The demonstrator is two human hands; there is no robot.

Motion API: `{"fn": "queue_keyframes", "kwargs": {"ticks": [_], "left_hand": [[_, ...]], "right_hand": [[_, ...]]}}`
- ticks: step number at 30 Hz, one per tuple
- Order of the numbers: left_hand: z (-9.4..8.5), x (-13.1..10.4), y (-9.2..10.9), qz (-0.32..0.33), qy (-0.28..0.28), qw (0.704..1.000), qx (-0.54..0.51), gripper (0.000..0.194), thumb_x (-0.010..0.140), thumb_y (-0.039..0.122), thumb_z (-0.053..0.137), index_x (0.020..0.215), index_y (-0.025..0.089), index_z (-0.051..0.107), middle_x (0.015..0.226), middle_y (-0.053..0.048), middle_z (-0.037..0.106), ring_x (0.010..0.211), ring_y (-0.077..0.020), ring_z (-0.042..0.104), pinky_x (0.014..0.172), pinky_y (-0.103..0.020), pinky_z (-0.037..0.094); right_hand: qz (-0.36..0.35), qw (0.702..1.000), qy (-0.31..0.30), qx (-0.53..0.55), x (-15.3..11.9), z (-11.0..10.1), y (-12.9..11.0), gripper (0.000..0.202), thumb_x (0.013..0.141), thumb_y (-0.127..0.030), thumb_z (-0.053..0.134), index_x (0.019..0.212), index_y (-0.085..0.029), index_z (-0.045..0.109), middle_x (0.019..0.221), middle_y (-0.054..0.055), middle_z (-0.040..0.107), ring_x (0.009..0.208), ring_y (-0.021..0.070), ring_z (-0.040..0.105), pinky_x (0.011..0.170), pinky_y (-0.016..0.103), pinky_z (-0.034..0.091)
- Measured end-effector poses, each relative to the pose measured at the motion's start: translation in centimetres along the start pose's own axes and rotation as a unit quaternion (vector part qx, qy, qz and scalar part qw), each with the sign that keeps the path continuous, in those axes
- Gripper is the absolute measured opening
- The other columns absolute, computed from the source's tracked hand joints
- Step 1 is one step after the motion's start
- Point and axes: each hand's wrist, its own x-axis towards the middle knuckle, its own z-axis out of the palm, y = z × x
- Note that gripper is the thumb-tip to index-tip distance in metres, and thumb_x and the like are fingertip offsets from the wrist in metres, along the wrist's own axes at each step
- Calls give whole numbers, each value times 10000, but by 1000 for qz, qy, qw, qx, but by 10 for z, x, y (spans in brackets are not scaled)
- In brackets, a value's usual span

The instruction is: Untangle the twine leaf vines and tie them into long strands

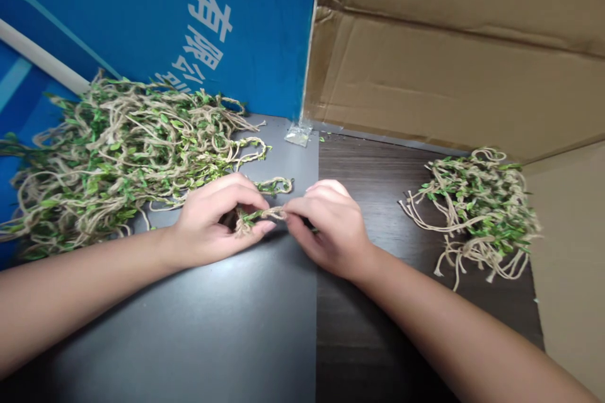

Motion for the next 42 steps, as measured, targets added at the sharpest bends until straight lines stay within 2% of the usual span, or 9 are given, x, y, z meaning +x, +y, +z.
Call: {"fn": "queue_keyframes", "kwargs": {"ticks": [6,10,16,19,23,28,33,36,42], "left_hand": [[-2,1,2,25,25,999,16,129,901,165,771,986,160,675,894,-29,710,844,-130,651,781,-259,519],[-3,1,3,47,38,998,19,132,905,194,783,975,165,675,889,-37,717,835,-136,669,761,-262,528],[-4,0,2,50,34,998,21,104,921,191,763,949,175,664,882,-29,703,809,-131,658,741,-263,514],[-3,-2,0,60,30,998,20,107,915,158,756,922,170,650,871,-21,692,806,-127,647,746,-264,506],[-2,-4,-2,55,28,997,36,85,929,185,741,956,185,660,884,-26,684,823,-139,640,749,-274,497],[-1,-5,-1,31,5,998,50,133,909,195,753,968,188,634,889,-25,672,833,-152,627,767,-289,486],[-1,-2,2,0,-8,998,63,146,918,191,705,886,186,563,847,-18,642,799,-151,602,742,-289,462],[-1,0,3,0,-24,998,62,112,917,159,673,862,181,578,847,-24,642,790,-151,595,742,-295,454],[0,1,3,-17,-43,997,60,53,918,144,644,957,176,626,937,-49,681,883,-183,627,822,-338,481]], "right_hand": [[-33,999,-17,5,-1,-2,-4,172,892,-97,686,987,-227,625,813,-5,730,699,138,660,868,391,566],[-63,997,-39,-10,-3,-3,-3,193,887,-119,712,1011,-230,615,864,4,742,772,148,687,897,396,556],[-90,991,-91,26,1,-7,-5,163,952,-255,654,1093,-174,649,958,68,744,839,186,663,902,452,527],[-72,992,-89,52,4,-7,-7,114,977,-192,583,1057,-173,662,937,63,740,828,174,649,868,417,528],[-46,994,-89,48,2,-3,-7,83,961,-143,628,1019,-194,656,906,31,744,791,145,641,847,372,523],[-31,996,-73,39,-1,2,-2,99,927,-161,715,995,-207,660,883,6,751,772,137,656,840,361,517],[-16,996,-77,37,-1,3,-1,85,931,-196,726,957,-217,649,860,-3,743,764,139,656,824,356,502],[2,996,-81,20,-1,3,-2,84,935,-217,725,958,-218,644,867,0,746,790,152,661,816,358,487],[25,995,-97,15,-2,4,0,80,953,-219,698,1016,-199,653,870,16,738,792,158,662,794,355,479]]}}
